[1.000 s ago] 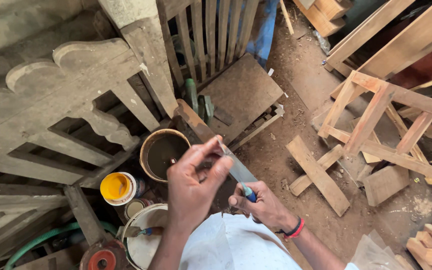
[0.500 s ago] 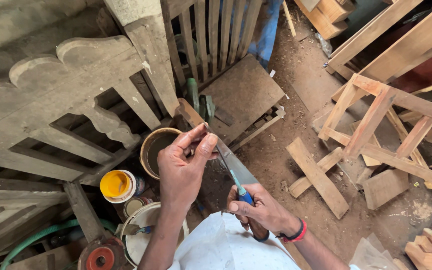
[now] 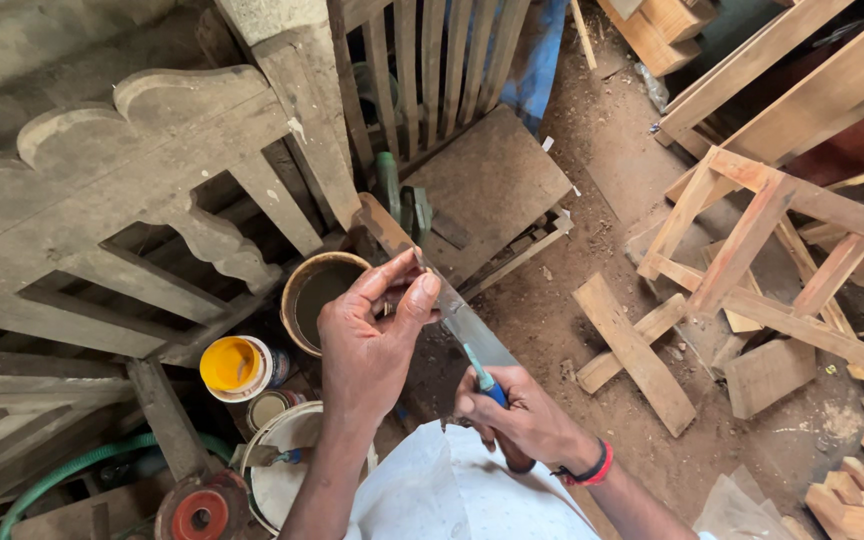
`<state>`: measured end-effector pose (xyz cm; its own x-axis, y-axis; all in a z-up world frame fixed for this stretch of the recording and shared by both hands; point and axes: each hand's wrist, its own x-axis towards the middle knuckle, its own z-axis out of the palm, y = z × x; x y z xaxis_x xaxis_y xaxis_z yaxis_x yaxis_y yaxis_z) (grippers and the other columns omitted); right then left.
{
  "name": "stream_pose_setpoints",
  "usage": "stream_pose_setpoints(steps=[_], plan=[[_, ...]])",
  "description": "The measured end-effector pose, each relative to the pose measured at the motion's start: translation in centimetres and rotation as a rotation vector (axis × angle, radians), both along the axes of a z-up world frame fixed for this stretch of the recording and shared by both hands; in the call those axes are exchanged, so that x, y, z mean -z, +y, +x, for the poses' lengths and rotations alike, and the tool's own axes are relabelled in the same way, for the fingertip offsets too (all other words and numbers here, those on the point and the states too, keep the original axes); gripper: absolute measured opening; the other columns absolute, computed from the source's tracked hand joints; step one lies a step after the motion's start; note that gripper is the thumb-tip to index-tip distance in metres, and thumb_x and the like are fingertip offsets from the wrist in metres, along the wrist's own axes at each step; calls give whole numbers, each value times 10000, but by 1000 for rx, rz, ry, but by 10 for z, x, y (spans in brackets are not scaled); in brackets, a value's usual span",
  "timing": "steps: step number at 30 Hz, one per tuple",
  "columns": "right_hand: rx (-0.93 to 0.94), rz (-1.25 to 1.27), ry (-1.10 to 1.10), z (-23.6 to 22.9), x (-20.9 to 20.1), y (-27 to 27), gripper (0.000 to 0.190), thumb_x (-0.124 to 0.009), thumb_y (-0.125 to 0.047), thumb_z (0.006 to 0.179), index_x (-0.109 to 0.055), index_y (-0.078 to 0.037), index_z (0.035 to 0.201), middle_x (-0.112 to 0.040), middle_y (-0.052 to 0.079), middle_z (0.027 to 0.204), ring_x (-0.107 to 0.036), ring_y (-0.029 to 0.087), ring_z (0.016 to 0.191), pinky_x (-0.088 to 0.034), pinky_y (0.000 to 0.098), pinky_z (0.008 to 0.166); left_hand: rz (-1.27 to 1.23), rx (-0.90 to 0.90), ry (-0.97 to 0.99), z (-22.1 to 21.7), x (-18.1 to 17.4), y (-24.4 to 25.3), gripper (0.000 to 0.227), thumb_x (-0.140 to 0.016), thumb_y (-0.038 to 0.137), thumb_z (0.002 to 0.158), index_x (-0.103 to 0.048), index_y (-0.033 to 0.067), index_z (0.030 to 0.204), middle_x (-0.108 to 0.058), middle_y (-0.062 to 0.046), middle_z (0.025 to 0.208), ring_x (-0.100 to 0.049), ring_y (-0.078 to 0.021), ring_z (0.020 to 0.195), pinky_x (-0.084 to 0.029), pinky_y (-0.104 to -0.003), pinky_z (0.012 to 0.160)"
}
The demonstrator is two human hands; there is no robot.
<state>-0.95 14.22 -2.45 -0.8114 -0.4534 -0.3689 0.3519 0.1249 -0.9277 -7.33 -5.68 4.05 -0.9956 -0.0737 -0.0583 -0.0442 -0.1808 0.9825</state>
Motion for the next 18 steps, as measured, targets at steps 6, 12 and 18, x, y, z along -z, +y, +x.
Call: stream_pose_setpoints(steps=[6,12,18], plan=[[51,670,290,-8,-5,-1,344,-761,-350,890,-656,-35,799,-449,99,509,-459,204,448,-395,362,446,-186,-52,-164,-5,29,-10,298,-722,195,947,-776,-35,1128,-755,-46,786,-665,-63,699,-593,-246,624],[37,884,374,-18,18,7,386,-791,-396,838,-651,-45,761,-526,135,515,-561,276,451,-447,419,475,96,-19,-363,-17,101,-27,253,-703,179,941,-779,-39,1046,-762,-54,825,-717,-92,714,-635,-266,635],[25,1031,226,-28,44,5,353,-773,-459,804,-730,-108,799,-597,98,492,-623,258,456,-477,417,486,301,-70,-576,-37,220,-48,232,-670,183,975,-747,-33,1011,-763,-97,874,-743,-152,738,-652,-281,676]])
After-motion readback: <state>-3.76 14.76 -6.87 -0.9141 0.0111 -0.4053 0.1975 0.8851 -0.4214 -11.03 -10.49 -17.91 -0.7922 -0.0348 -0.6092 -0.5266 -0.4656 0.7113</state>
